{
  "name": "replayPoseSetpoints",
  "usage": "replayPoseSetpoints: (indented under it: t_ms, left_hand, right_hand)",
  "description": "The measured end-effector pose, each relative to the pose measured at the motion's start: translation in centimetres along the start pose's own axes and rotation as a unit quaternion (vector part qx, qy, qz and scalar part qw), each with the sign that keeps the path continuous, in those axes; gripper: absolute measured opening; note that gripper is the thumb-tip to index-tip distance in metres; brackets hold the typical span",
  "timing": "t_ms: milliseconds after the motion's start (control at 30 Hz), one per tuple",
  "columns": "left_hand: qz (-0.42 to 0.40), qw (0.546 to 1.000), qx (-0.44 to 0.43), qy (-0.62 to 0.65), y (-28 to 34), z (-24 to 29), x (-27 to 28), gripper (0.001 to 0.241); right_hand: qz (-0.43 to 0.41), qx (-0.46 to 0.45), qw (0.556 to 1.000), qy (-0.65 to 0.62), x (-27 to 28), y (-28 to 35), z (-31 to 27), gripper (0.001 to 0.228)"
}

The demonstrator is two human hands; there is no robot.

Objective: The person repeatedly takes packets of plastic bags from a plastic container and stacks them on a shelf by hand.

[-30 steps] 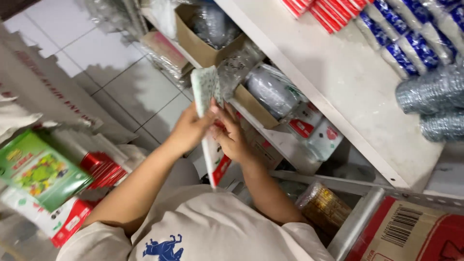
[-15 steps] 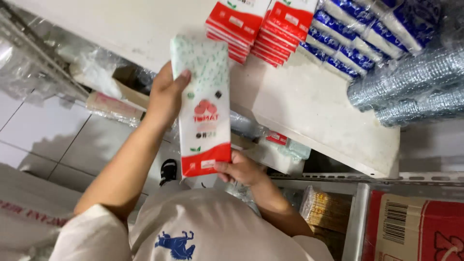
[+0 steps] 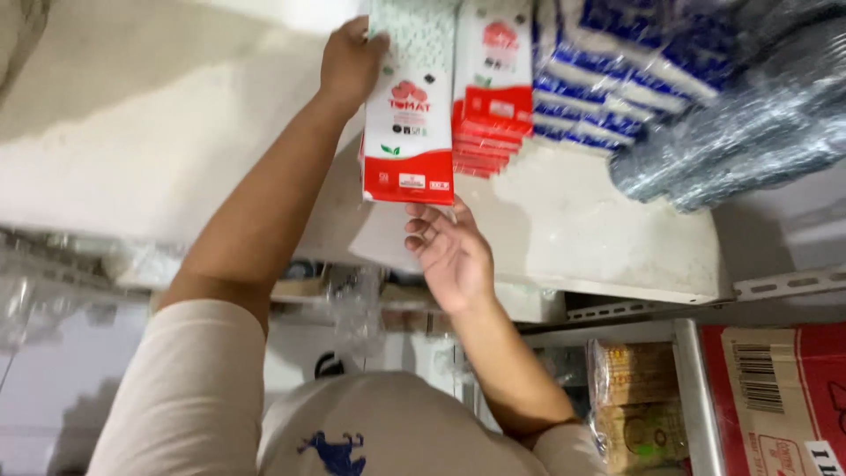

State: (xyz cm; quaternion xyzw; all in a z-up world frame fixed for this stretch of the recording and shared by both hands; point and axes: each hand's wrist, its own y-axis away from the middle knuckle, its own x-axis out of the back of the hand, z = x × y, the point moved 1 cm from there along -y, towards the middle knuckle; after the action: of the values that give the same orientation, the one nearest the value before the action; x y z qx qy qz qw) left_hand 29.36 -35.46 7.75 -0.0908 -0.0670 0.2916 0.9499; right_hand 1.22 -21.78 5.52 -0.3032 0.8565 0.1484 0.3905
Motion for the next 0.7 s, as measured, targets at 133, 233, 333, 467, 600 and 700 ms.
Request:
replayPoseSetpoints:
  t_ms: [133,233,333,467,600,700]
  left_hand:
    - [0.002,0.998,0.007,-0.059,-3.9,-1.5,-1.4,0.031]
    - [0.029,0.994,-0.043,-0.096,-7.2,-3.6,-2.4,0.040]
    - [0.037,0.994,-0.052,-0.083,-9.3,-5.7,-2.8,0.047]
    - [0.050,0.996,-0.050,-0.052,-10.0,-6.8,-3.2,0.048]
    - [0.011,0.999,-0.040,0.016,-8.8,-6.8,-2.3,0.048]
    - [-0.009,0.999,-0.021,0.044,-5.4,-4.8,-0.1,0.044]
  right_hand:
    - [-0.030,0.094,0.995,0.012,-1.6,-0.9,1.0,0.077]
    - [-0.068,0.122,0.989,0.040,-1.8,-2.2,1.2,0.087]
    - [-0.091,0.135,0.985,0.057,-1.1,-3.6,1.3,0.087]
    - [-0.115,0.135,0.982,0.070,-0.6,-3.7,1.4,0.082]
    - [-0.143,0.101,0.979,0.101,-0.1,-2.3,1.5,0.078]
    - [-0.180,0.068,0.975,0.107,1.0,-1.0,1.8,0.072]
